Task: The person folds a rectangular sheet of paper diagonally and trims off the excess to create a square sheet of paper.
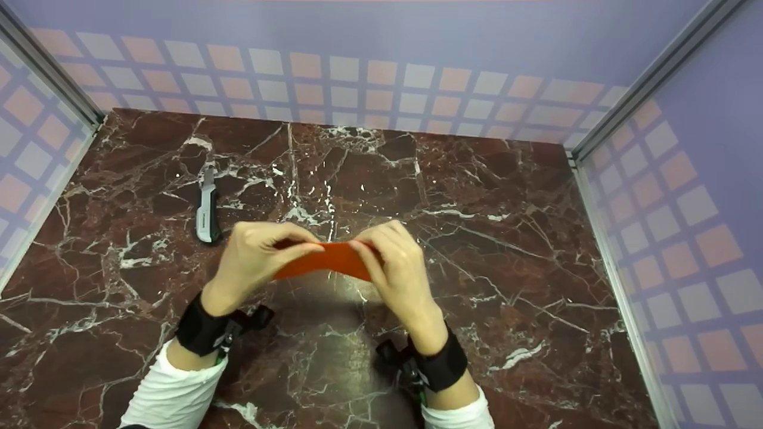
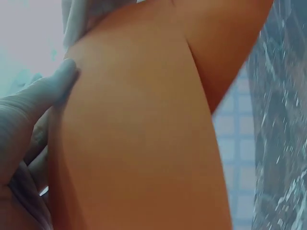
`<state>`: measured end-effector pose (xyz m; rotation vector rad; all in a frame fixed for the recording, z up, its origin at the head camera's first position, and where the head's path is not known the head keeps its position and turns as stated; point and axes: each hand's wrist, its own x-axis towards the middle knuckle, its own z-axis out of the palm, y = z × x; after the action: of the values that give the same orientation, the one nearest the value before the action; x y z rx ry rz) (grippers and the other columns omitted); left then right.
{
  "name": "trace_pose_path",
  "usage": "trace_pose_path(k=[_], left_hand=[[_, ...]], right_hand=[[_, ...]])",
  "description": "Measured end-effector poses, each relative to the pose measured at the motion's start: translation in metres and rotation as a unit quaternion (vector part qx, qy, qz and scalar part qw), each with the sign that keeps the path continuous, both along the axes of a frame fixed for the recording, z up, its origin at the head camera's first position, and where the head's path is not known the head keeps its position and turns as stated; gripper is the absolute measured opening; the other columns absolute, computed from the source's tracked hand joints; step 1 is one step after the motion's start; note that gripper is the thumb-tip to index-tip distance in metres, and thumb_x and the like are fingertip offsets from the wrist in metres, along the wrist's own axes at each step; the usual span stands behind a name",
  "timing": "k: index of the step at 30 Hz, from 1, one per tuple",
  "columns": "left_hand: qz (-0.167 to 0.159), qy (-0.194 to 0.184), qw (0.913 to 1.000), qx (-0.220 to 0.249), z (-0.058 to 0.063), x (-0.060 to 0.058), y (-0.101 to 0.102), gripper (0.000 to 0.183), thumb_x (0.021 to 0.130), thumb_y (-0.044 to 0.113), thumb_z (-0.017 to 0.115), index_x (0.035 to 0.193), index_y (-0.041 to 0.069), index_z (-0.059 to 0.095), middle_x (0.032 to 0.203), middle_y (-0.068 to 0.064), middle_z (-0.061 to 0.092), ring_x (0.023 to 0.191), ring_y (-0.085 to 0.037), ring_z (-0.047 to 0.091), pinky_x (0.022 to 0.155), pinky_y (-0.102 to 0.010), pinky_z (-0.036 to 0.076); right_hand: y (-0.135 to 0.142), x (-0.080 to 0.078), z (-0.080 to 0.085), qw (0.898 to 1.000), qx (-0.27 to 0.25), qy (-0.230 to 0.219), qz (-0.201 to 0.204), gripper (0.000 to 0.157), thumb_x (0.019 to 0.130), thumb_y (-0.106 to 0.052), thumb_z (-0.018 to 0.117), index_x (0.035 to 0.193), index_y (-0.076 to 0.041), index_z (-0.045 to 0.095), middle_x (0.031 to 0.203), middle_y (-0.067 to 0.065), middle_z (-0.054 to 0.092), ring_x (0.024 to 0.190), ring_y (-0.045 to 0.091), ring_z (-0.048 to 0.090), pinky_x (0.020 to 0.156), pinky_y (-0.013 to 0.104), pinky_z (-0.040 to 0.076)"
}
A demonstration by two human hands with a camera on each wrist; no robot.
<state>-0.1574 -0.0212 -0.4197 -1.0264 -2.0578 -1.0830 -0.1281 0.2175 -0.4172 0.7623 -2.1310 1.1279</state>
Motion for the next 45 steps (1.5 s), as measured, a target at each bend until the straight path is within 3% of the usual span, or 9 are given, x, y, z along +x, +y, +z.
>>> trace_pose_path(k=[3,7,12,18,22,27,34,41,45], left_hand=[[0.026,0.001,0.9997,-0.003,0.003,-0.004,-0.013,0.016,0.083,0.018,0.089,0.087,0.006,0.079,0.077,-0.007,0.078,0.046,-0.013,0.060,0.042,-0.020,0.042],[0.059,0.001,0.9981,-0.014,0.006,-0.008,-0.027,0.017,0.085,0.019,0.086,0.091,0.005,0.078,0.081,-0.007,0.079,0.048,-0.014,0.058,0.042,-0.024,0.041],[0.072,0.011,0.9970,-0.026,0.008,-0.009,-0.031,0.017,0.091,0.019,0.082,0.094,0.004,0.075,0.087,-0.009,0.079,0.062,-0.020,0.071,0.053,-0.028,0.056],[0.034,0.059,0.9965,-0.048,0.008,-0.005,-0.016,0.014,0.094,0.018,0.079,0.096,0.005,0.075,0.087,-0.007,0.079,0.072,-0.020,0.075,0.064,-0.028,0.063],[0.004,0.060,0.9967,-0.055,0.006,-0.004,-0.012,0.013,0.093,0.017,0.081,0.100,0.005,0.077,0.090,-0.005,0.079,0.078,-0.019,0.076,0.072,-0.028,0.064],[-0.023,-0.008,0.9995,-0.018,0.009,-0.004,-0.023,0.016,0.089,0.009,0.084,0.104,0.006,0.081,0.098,-0.007,0.081,0.084,-0.021,0.078,0.077,-0.030,0.064],[-0.032,-0.046,0.9983,0.014,0.009,-0.005,-0.027,0.016,0.088,0.010,0.086,0.104,0.008,0.084,0.095,-0.006,0.082,0.077,-0.017,0.078,0.066,-0.028,0.062],[-0.092,-0.036,0.9942,0.042,0.005,0.000,-0.002,0.014,0.087,0.004,0.083,0.101,0.002,0.082,0.094,-0.011,0.081,0.078,-0.020,0.079,0.075,-0.022,0.062],[-0.097,-0.007,0.9940,0.049,0.004,0.004,0.004,0.016,0.086,0.003,0.085,0.102,0.002,0.083,0.095,-0.010,0.082,0.079,-0.020,0.079,0.077,-0.022,0.062]], right_hand=[[0.006,-0.001,0.002,1.000,-0.019,-0.002,-0.018,0.012,0.087,0.012,0.076,0.087,0.001,0.072,0.083,0.012,0.072,0.079,0.021,0.062,0.076,0.015,0.050],[0.012,-0.002,0.006,0.999,-0.035,-0.008,-0.037,0.015,0.087,0.015,0.076,0.085,0.000,0.073,0.084,0.010,0.073,0.081,0.019,0.061,0.076,0.016,0.048],[0.020,-0.001,0.010,0.998,0.001,-0.008,-0.063,0.015,0.088,0.013,0.077,0.088,-0.001,0.071,0.088,0.010,0.073,0.084,0.022,0.061,0.079,0.022,0.046],[0.018,0.005,0.011,0.986,0.129,0.035,-0.099,0.008,0.090,-0.001,0.081,0.093,-0.002,0.073,0.089,0.010,0.075,0.087,0.031,0.063,0.081,0.043,0.041],[0.012,0.009,0.011,0.978,0.185,0.044,-0.089,0.014,0.100,-0.016,0.073,0.097,-0.003,0.075,0.092,0.009,0.076,0.090,0.031,0.066,0.083,0.045,0.042],[0.013,0.007,0.011,0.982,0.165,0.034,-0.080,0.022,0.107,-0.021,0.065,0.098,-0.003,0.074,0.092,0.009,0.074,0.091,0.030,0.067,0.084,0.044,0.042],[0.013,0.005,0.009,0.983,0.164,0.028,-0.080,0.006,0.099,-0.007,0.073,0.098,-0.002,0.070,0.092,0.010,0.072,0.091,0.031,0.066,0.085,0.046,0.042],[-0.003,0.008,0.003,0.974,0.208,0.053,-0.071,0.010,0.094,-0.004,0.077,0.100,-0.003,0.069,0.093,0.010,0.073,0.092,0.031,0.065,0.091,0.049,0.043],[-0.010,0.009,0.002,0.974,0.199,0.083,-0.070,0.007,0.094,-0.004,0.076,0.097,-0.004,0.071,0.093,0.008,0.073,0.091,0.031,0.064,0.093,0.051,0.041]])
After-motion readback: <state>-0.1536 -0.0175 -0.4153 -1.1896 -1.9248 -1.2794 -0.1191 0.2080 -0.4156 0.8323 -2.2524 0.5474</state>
